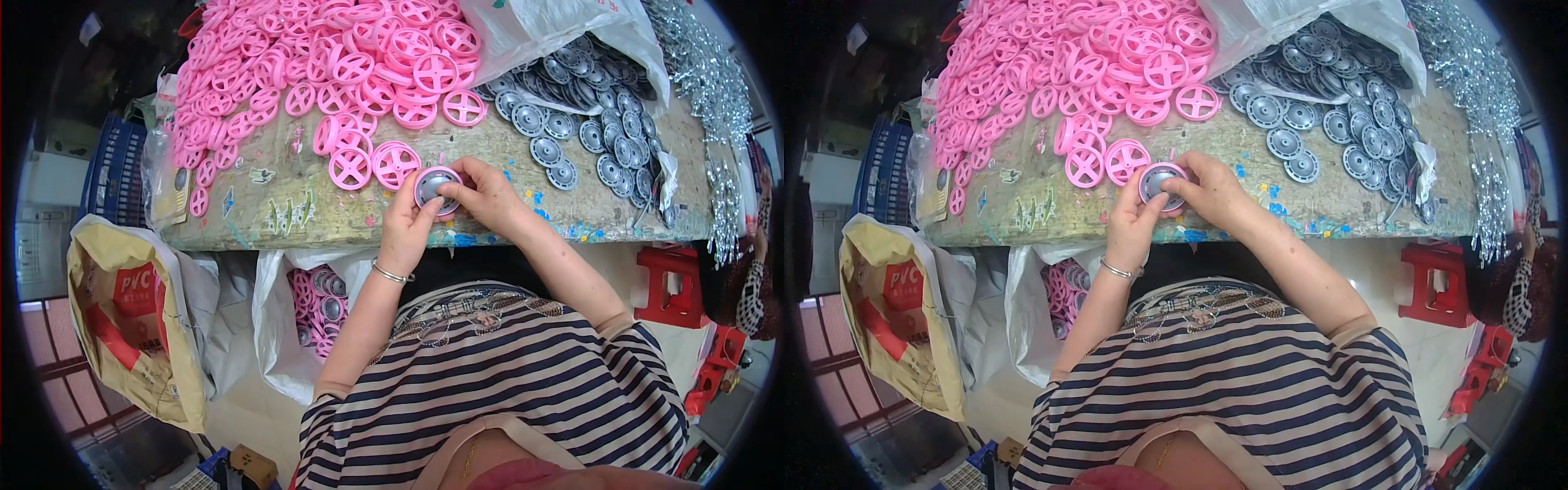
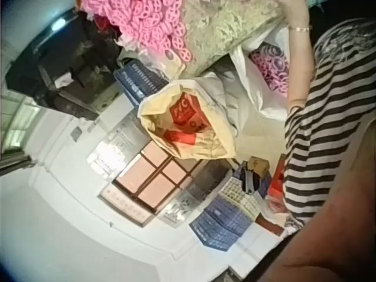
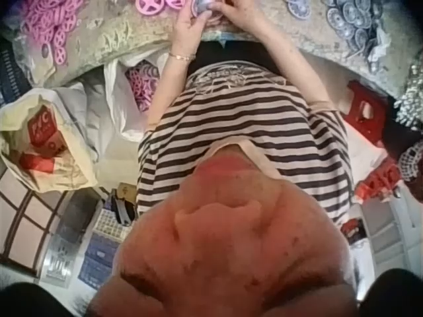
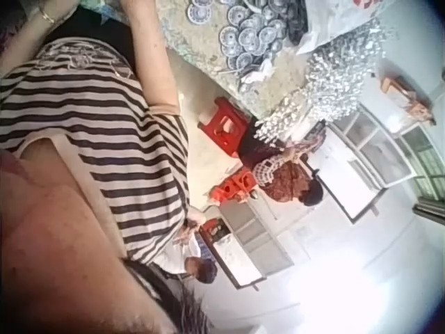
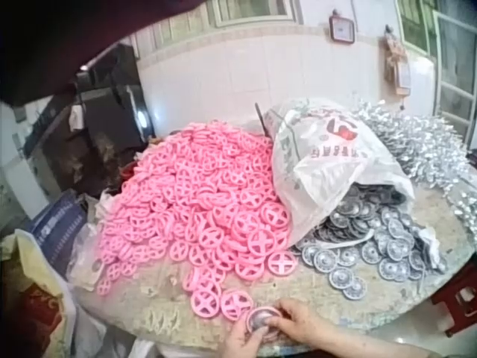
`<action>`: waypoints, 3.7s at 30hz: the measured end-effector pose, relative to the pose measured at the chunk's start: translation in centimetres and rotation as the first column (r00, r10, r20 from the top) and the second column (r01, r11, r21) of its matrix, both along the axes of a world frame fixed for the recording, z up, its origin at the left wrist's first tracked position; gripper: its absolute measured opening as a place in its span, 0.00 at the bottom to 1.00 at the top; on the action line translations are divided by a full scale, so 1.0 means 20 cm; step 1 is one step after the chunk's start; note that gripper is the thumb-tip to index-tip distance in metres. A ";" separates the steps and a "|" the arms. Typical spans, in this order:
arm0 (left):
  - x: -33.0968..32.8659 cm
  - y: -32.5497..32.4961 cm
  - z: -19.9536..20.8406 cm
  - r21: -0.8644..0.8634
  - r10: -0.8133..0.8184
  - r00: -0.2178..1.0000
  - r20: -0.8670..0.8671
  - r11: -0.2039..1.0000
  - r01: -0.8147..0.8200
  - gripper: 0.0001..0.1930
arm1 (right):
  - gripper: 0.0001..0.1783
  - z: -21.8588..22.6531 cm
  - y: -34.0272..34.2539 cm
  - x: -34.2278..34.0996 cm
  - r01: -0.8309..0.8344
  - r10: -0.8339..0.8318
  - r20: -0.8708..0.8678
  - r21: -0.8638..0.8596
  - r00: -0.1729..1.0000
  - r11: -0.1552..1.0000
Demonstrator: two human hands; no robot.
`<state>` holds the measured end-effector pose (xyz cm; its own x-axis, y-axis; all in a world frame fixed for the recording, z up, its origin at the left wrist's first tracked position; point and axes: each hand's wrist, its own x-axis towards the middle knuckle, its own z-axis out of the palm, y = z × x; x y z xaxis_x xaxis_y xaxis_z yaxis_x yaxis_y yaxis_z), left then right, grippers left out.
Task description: Assembling small plastic and metal components for toys on a workshop workbench.
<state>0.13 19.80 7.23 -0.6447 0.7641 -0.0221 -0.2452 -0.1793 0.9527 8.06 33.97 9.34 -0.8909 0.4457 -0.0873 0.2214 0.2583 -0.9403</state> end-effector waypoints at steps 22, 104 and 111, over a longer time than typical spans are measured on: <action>-0.02 -0.62 -0.01 -0.134 0.488 0.679 -0.548 0.750 -0.648 0.27 | 0.30 0.27 0.03 -0.11 -0.131 0.131 -0.013 -0.104 0.991 0.986; 0.00 -0.16 0.04 0.052 0.177 0.947 -0.269 0.984 -0.170 0.25 | 0.06 0.07 -0.10 -0.06 -0.115 0.322 -0.334 0.514 0.886 0.850; 0.00 0.03 0.03 -0.017 0.055 0.990 0.132 0.998 -0.053 0.20 | 0.12 0.06 0.25 0.01 -0.007 0.116 -0.206 0.466 0.972 0.885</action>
<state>0.09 20.45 7.84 -0.6757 0.7275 -0.1195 -0.3594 -0.1835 0.9150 8.26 38.98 10.53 -0.8895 0.3299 0.3161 -0.0090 0.6790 -0.7341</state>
